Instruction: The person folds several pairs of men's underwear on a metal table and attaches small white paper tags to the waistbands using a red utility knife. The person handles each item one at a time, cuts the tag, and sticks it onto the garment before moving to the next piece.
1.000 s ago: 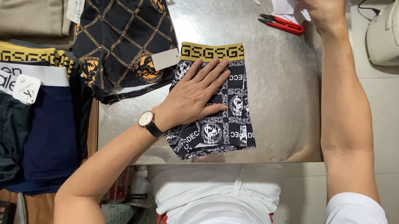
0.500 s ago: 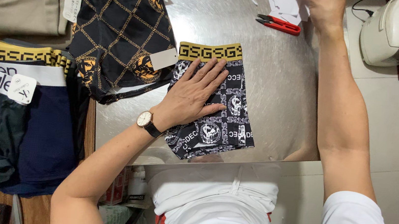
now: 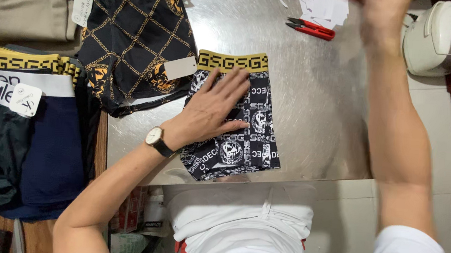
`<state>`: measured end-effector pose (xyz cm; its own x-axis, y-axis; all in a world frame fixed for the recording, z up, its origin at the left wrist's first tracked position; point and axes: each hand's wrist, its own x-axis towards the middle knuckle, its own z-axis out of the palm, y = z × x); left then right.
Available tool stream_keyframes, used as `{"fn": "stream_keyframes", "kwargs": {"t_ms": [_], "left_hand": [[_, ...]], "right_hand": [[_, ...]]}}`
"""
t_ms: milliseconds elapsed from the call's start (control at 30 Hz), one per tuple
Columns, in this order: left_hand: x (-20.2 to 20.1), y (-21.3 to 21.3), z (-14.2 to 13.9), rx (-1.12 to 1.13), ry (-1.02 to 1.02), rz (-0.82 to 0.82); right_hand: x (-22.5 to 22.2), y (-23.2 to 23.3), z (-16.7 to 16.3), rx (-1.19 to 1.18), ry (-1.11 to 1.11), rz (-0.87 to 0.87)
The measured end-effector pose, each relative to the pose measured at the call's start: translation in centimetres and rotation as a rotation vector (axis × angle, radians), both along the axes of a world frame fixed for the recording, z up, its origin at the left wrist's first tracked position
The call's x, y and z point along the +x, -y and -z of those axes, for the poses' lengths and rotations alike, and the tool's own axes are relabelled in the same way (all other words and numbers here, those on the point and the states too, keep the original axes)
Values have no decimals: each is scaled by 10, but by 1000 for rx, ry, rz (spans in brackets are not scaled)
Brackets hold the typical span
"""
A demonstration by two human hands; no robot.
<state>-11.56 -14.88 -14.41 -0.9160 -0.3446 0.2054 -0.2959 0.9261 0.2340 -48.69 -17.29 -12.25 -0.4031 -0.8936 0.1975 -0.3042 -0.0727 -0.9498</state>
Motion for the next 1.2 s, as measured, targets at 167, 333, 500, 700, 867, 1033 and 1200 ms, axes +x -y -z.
{"fn": "stream_keyframes", "kwargs": {"t_ms": [167, 333, 500, 700, 867, 1033, 1200], "left_hand": [[-16, -2, -5, 731, -545, -213], [-41, 11, 18, 1336, -812, -254], [-42, 17, 33, 1300, -806, -347], [-38, 9, 39, 1276, -812, -329], [-31, 7, 38, 1304, -854, -291], [-30, 14, 40, 1114, -666, -362], [-27, 23, 37, 1111, -624, -206]], "right_hand": [[89, -67, 7, 227, 370, -369], [112, -84, 11, 321, 253, -464], [60, -62, 16, -195, -983, -101], [33, -72, 55, -230, -1069, -105], [33, -71, 59, -191, -1002, -110], [50, -73, 36, -307, -965, 11], [106, -72, 19, -147, -265, -389]]}}
